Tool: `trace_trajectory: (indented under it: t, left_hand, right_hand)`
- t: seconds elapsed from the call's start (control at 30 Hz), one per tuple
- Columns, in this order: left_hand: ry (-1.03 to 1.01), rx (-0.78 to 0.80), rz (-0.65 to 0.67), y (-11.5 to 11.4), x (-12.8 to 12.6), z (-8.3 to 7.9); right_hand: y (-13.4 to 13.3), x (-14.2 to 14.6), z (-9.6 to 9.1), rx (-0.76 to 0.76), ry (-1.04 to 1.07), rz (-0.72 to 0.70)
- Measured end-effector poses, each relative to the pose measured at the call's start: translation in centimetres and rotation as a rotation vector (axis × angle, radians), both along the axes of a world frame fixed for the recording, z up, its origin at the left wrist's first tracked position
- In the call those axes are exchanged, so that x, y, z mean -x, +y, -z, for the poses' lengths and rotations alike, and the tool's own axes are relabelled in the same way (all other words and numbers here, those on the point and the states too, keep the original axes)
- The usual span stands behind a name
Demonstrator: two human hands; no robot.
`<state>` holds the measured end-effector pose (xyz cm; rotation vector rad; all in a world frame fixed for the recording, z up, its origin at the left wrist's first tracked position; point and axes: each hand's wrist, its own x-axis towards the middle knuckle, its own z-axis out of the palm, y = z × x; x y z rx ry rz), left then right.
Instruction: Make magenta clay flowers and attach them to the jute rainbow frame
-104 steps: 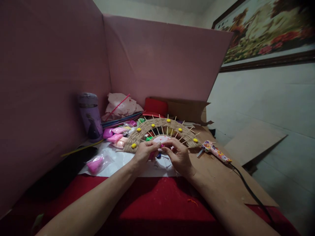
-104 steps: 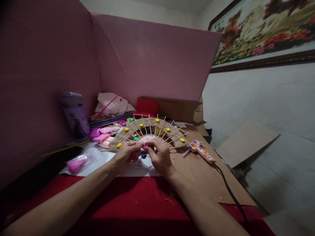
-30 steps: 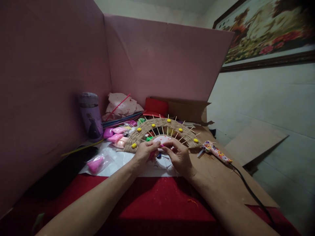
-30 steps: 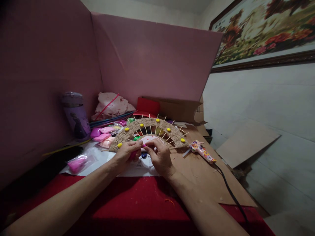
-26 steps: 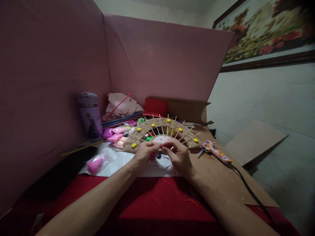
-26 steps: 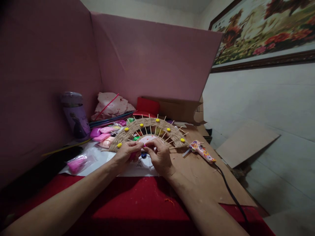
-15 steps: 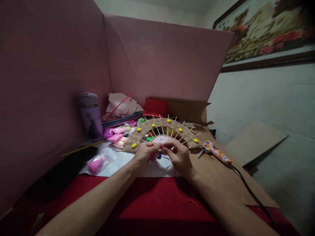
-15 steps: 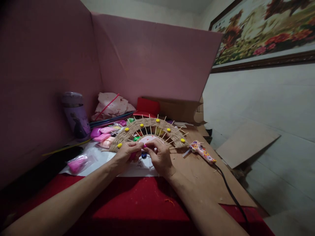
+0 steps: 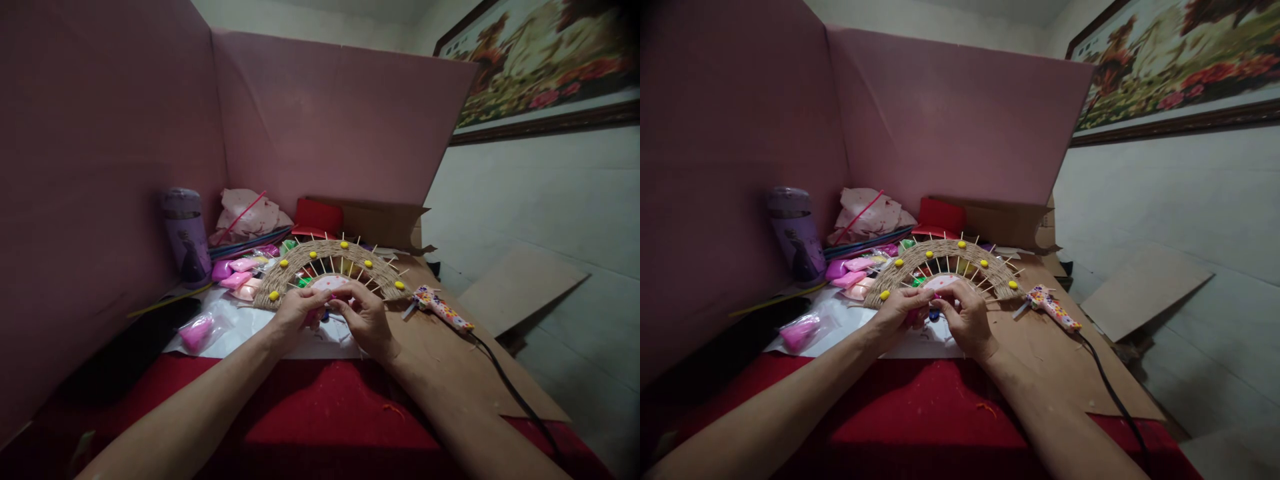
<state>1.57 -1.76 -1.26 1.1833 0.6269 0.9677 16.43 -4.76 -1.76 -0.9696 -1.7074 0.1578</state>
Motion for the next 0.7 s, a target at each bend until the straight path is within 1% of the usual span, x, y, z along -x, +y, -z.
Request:
trace_trajectory:
  t: [0.2, 0.33, 0.53, 0.7]
  left_hand:
    - [0.032, -0.02, -0.008, 0.02, 0.0, 0.18]
    - [0.023, -0.027, -0.004, 0.04, 0.06, 0.17]
    - [0.008, 0.001, 0.001, -0.12, 0.04, -0.03]
    - [-0.001, -0.001, -0.009, -0.08, 0.11, -0.04]
  right_hand:
    - [-0.07, -0.02, -0.14, -0.033, 0.005, 0.022]
    - [-0.05, -0.03, -0.13, -0.022, 0.007, 0.03]
    - [0.07, -0.12, 0.0, -0.027, 0.013, 0.007]
    - [0.06, -0.16, 0.09, -0.002, 0.016, 0.04]
